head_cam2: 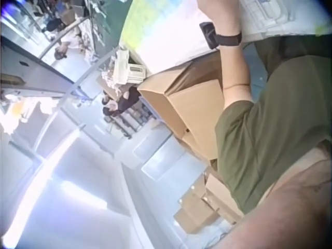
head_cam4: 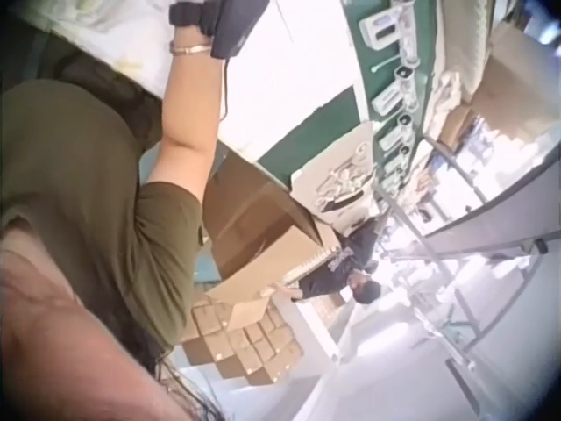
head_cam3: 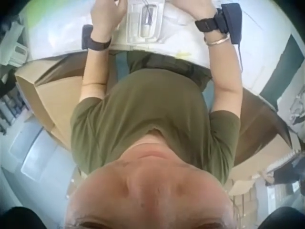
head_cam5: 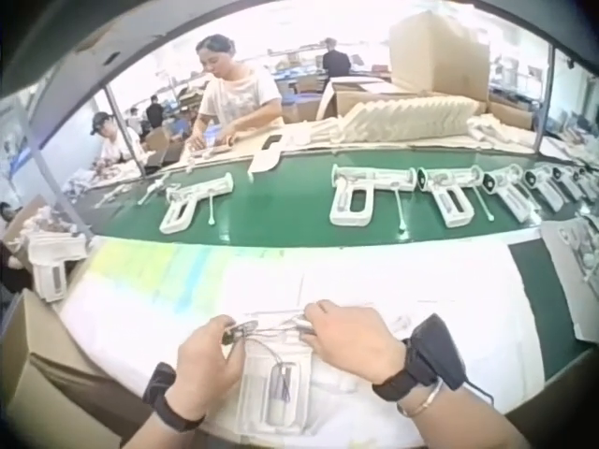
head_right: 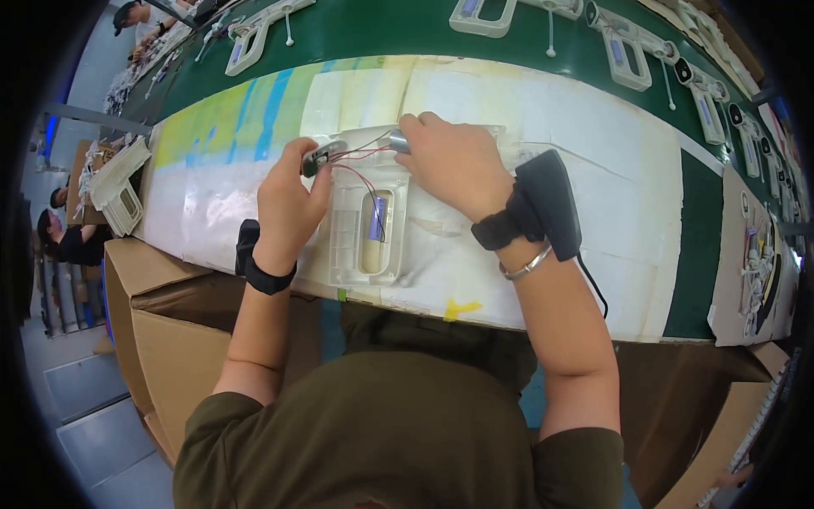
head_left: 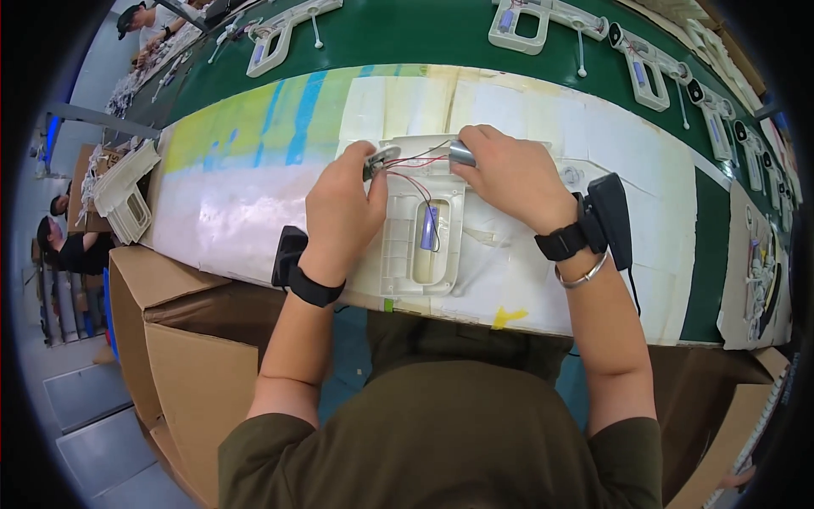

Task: Assembling internal components like motors and circuit boards into plastic housings on an electronics assembly line.

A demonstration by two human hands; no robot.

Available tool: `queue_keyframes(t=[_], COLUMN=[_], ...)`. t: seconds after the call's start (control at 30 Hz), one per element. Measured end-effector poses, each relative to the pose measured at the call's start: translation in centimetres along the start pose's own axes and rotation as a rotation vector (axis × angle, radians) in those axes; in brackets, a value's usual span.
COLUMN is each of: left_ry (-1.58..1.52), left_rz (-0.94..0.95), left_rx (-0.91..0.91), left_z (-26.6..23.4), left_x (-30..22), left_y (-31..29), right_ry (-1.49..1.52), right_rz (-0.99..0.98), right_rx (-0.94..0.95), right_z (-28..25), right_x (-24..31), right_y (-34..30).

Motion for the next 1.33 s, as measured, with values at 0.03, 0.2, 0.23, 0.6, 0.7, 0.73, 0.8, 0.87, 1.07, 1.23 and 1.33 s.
queue_keyframes(t=[0.03, 0.2, 0.23, 0.6, 0.7, 0.73, 0.8, 0.87, 1.07, 1.23, 1.33], left_ry=[0.148, 0.321, 0.323, 0.375, 0.385, 0.388, 0.41, 0.317, 0.089, 0.15, 0.417], left_rz=[-0.063, -0.002, 0.001, -0.083, -0.068, -0.07, -0.064, -0.078, -0.141, 0.19, 0.256], left_rx=[0.068, -0.096, -0.093, -0.14, -0.059, -0.053, 0.101, 0.136, 0.139, 0.2, 0.451], left_z=[-0.1, 0.1, 0.4, 1.8, 1.9, 1.7, 1.8, 1.7, 1.4, -1.5, 2.0], left_x=[-0.3, -0.4, -0.5, 0.3, 0.4, 0.3, 0.2, 0.8, 0.9, -4.9, -6.0], left_y=[-0.3, -0.4, -0.5, -1.0, -1.1, -1.1, -0.9, -0.9, -1.2, -2.3, -3.4], right_ry=[-0.048, -0.087, -0.1, 0.004, -0.002, -0.007, -0.019, -0.03, 0.017, -0.113, -0.049], right_rz=[0.036, 0.028, 0.034, -0.061, -0.02, 0.015, 0.017, 0.011, -0.07, -0.057, -0.014], right_rx=[0.021, -0.023, -0.05, -0.144, -0.094, -0.041, -0.042, -0.044, -0.168, -0.167, -0.135], right_z=[0.0, 0.5, 0.5, 1.1, 1.1, 1.4, 1.4, 1.4, 0.9, 0.3, 0.7], right_x=[0.0, 0.9, 1.1, 1.6, 1.6, 1.5, 1.3, 1.0, 1.0, 1.8, 1.2], right_y=[-0.3, -1.0, -1.1, -1.3, -1.1, -1.0, -1.1, -1.1, -1.2, -1.8, -2.0])
Point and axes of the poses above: each hand's wrist, its own y-axis towards the middle knuckle, its own z-axis out of the palm, x = y × z, the point moved 6 cm from there along y, towards the middle knuckle, and after that the axes turned 10 degrees about y, right-handed, at the moved point
